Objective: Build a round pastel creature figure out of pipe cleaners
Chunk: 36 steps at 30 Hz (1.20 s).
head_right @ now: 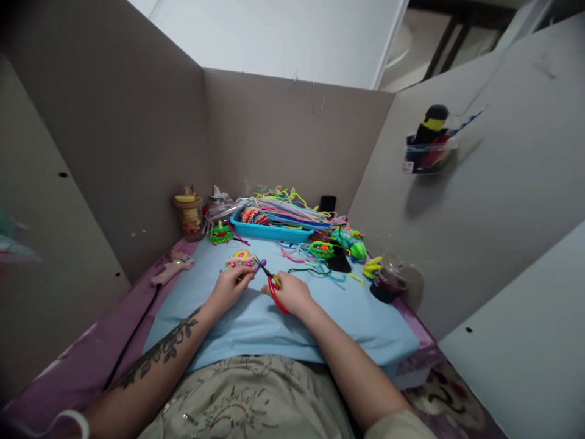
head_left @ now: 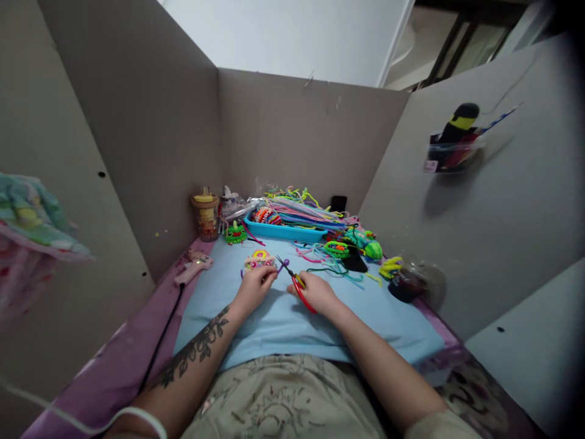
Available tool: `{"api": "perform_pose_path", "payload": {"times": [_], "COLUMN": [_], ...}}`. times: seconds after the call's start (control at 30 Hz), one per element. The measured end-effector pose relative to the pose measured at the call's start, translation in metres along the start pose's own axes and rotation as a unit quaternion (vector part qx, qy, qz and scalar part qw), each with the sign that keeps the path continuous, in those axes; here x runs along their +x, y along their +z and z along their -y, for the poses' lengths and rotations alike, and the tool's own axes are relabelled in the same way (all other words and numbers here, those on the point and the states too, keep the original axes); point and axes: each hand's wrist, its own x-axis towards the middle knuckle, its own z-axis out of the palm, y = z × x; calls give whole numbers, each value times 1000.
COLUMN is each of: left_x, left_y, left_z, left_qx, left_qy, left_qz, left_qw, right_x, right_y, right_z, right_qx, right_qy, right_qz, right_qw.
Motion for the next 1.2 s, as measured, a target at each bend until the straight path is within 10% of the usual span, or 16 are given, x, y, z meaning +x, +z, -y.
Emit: {"api": "perform_pose_path", "payload": {"times": [0.47,0.73,0.9,1.2], "left_x": [5,88,110,75], "left_y": [-17,-57,-46,-49], "left_z": [1,29,60,57], "left_qx": [54,117,114,64], "left_qy": [5,-21,-30,-50], "left_qz": [-74,-81,-57,-146], "left_qw": [996,990,991,986], "right_x": [8,26,51,145], "right_y": [-28,-40,-39,-16], "right_z": [-28,-67,-47,10], "right_qx": [-47,-149,-151,-202], "right_qy": [41,133,47,-62], "right_qz": [15,0,-26,18], "right_qw": [998,980,987,977]}}
